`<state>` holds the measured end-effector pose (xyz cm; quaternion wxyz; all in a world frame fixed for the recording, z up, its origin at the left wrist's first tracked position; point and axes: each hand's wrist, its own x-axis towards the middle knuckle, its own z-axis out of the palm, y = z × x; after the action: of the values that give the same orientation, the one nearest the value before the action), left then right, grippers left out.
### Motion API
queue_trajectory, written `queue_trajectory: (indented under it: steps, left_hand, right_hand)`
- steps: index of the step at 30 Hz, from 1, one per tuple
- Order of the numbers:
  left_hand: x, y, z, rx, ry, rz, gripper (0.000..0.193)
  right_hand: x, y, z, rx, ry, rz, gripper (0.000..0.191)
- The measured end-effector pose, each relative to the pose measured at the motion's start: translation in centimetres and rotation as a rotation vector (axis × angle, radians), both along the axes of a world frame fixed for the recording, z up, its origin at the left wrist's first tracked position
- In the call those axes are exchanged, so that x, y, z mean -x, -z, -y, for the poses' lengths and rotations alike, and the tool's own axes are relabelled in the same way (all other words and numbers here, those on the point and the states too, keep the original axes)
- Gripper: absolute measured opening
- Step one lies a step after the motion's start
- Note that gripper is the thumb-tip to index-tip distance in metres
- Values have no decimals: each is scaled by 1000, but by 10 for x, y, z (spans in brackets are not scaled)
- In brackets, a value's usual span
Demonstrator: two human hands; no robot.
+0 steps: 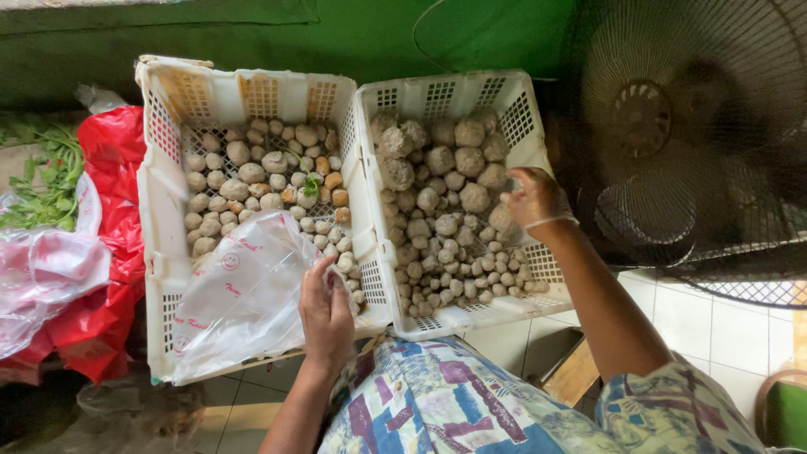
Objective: The person sorts round food items from white crates into a plastic bag, then transfers a batch from a blue colander into a crate. The person continues filling the bag with items from the crates.
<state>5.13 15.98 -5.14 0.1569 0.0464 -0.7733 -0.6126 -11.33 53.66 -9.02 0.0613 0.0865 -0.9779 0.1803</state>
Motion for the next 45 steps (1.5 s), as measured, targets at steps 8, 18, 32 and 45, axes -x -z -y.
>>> queue_trajectory:
  steps: [8, 18, 32, 45]
  left_hand:
    - [1, -60, -9, -322, 467, 125, 28]
    - [-53, -74, 8, -681, 894, 347, 50]
    - [-32, 17, 114, -471, 222, 287, 12]
    - [-12, 29, 79, -230, 44, 155, 19]
  right_hand:
    - [-95, -60, 90, 936, -165, 483, 46]
    - [-113, -25, 283, 1088, -226, 588, 72]
    - [-144, -21, 239, 346, -517, 53, 46]
    - [-62, 81, 14, -277, -383, 632, 28]
